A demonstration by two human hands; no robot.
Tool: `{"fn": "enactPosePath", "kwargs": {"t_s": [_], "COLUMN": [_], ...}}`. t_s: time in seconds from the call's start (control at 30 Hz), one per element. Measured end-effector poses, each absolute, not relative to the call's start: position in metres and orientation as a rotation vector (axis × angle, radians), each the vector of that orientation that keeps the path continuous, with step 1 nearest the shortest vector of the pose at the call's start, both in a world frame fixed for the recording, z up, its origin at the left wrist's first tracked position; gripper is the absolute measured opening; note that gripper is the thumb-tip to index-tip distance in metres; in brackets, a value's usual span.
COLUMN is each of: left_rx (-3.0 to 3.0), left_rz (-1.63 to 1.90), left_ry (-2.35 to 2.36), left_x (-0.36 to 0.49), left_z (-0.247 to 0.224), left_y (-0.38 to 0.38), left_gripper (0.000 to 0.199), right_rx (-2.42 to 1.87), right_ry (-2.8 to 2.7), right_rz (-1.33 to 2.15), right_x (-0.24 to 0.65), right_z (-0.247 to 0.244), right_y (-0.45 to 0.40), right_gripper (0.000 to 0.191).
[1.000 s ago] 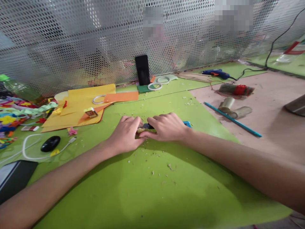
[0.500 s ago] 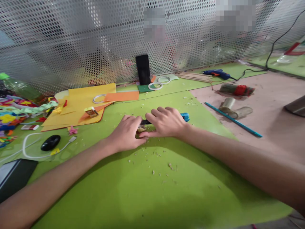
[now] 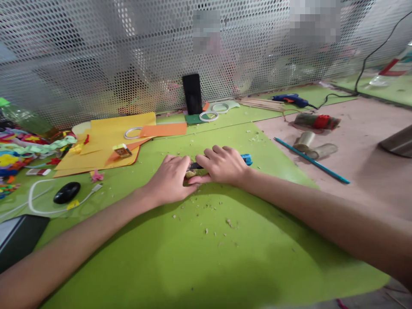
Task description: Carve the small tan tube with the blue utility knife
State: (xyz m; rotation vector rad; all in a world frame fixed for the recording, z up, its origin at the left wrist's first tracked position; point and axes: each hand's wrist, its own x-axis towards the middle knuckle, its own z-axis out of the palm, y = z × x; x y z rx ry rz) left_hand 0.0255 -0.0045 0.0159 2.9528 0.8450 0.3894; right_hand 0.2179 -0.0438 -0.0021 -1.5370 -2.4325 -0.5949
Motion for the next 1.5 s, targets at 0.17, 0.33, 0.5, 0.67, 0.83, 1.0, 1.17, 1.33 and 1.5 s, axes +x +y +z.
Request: {"fn": "enactPosePath", "kwargs": {"t_s": [0.17,0.33,0.5,0.67,0.83,1.0,1.17,1.33,1.5], "left_rx": [2.94,2.934,2.952,2.966,2.961,2.987,3.049,3.103,3.193], "left_rz": [0.382,0.381,0.383,0.378,0.376,0.409,0.497,0.609,0.757], "left_ry": [0.86,0.862,0.851,0.856,0.859,0.865,0.877,0.872,0.825], "left_x": [0.026,0.026,0.026,0.025,0.025,0.024,0.022,0.02,0.02], "left_z": [0.016,0.015,0.014,0.015,0.015,0.014,0.007,0.0,-0.001], "left_y": [-0.004,-0.004,-0.005,-0.005,-0.005,-0.004,0.004,0.008,0.006], "left_gripper": [0.033,0.032,0.031,0.031,0.034,0.032,0.029,0.027,0.021], "right_rx": [-1.576,-1.601,-1.601,-1.592,-1.624,-1.667,-1.662,-1.668,-1.797], "right_ry": [-2.44,-2.449,-2.456,-2.47,-2.474,-2.469,-2.48,-2.491,-2.397], "right_rz": [-0.589,-0.507,-0.43,-0.373,-0.316,-0.272,-0.269,-0.116,0.041], "right_x": [0.218,0.217,0.215,0.215,0.214,0.212,0.211,0.213,0.216], "right_z": [-0.001,-0.001,0.0,0.002,0.005,0.008,0.012,0.022,0.031], "right_y": [-0.045,-0.046,-0.048,-0.05,-0.054,-0.056,-0.05,-0.054,-0.065], "right_gripper": [0.08,0.081,0.08,0.079,0.078,0.075,0.071,0.055,0.044]}}
